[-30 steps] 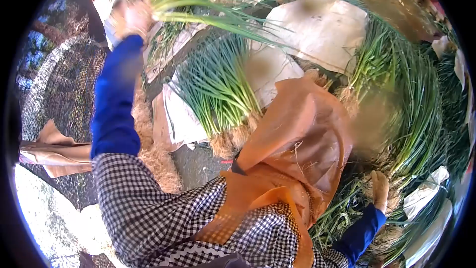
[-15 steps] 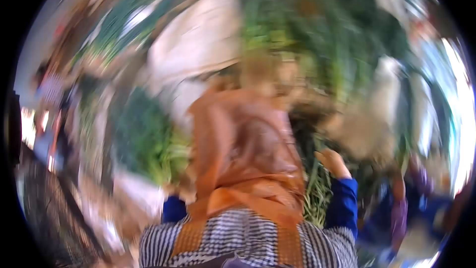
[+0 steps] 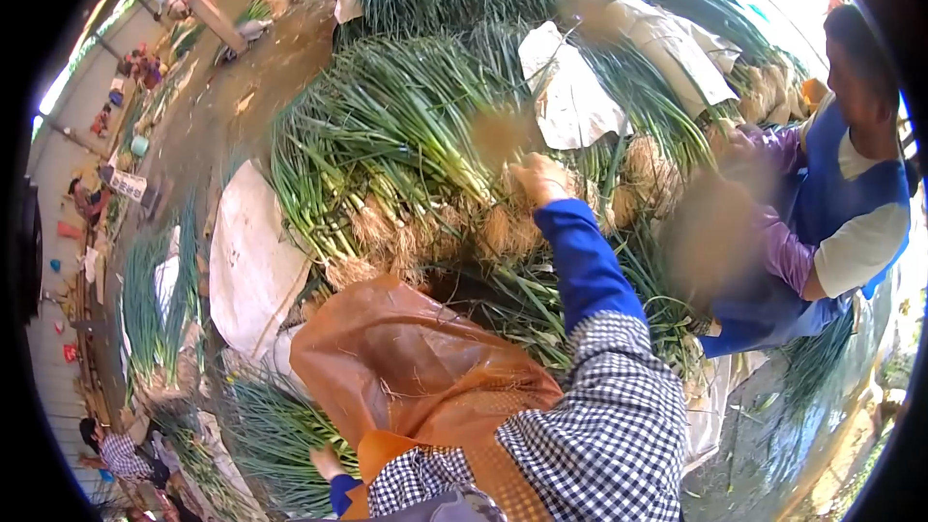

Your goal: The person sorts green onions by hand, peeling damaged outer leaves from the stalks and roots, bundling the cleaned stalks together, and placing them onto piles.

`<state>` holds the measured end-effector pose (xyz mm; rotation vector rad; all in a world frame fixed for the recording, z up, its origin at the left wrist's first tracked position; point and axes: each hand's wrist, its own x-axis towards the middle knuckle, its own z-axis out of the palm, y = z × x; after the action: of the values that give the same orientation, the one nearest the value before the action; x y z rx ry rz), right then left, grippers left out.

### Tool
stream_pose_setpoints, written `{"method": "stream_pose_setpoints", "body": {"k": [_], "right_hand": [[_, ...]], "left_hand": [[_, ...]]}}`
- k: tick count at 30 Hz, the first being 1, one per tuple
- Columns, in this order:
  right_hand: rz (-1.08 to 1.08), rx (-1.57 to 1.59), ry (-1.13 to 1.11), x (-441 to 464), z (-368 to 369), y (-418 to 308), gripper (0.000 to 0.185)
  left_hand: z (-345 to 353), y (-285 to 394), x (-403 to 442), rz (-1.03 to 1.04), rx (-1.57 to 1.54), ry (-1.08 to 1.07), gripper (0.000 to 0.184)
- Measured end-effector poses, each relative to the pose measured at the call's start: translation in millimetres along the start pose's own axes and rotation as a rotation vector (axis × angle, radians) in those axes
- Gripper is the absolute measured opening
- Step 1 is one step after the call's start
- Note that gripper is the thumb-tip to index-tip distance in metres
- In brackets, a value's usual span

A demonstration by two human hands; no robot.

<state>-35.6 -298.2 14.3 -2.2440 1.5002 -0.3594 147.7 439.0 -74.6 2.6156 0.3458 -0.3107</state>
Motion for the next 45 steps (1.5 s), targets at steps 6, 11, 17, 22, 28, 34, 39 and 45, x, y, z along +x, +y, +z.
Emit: {"method": "stream_pose_setpoints", "body": {"k": [6, 11, 17, 22, 28, 34, 39, 45], "right_hand": [[-0.172, 0.361, -0.02, -0.2, -26.7, -37.3, 0.026], [0.032, 0.97, -0.554, -87.6, -45.7, -5.7, 0.025], [-0.337, -0.131, -1.305, -183.1, -9.1, 95.7, 0.027], [-0.38, -0.262, -0.481, -73.6, -26.0, 46.7, 0.032], [0.042, -0.02, -0.056, 56.0, 16.5, -32.3, 0.047], [-0.116, 0.656, -0.289, 9.1, -3.1, -5.2, 0.047], [-0.336, 0.829, -0.229, -89.0, 39.6, 24.4, 0.033], [-0.413, -0.099, -0.111, -175.4, -5.0, 34.8, 0.04]], "left_hand": [[-59.0, 263.6, -61.5, 0.575, -0.554, 0.098, 0.038], [-8.2, 409.7, -189.2, 0.712, -0.851, -0.564, 0.027], [93.4, 407.6, -218.9, 0.918, -0.627, -0.917, 0.029], [114.8, 390.9, -220.8, 0.899, -0.489, -0.9, 0.027], [100.4, 403.9, -225.8, 0.896, -0.451, -0.789, 0.027], [122.2, 414.3, -221.8, 0.638, -0.782, -0.998, 0.04], [181.4, 420.6, -253.7, 0.011, -0.808, -1.451, 0.039], [213.3, 393.1, -245.2, -0.196, -0.816, -1.383, 0.012]]}}
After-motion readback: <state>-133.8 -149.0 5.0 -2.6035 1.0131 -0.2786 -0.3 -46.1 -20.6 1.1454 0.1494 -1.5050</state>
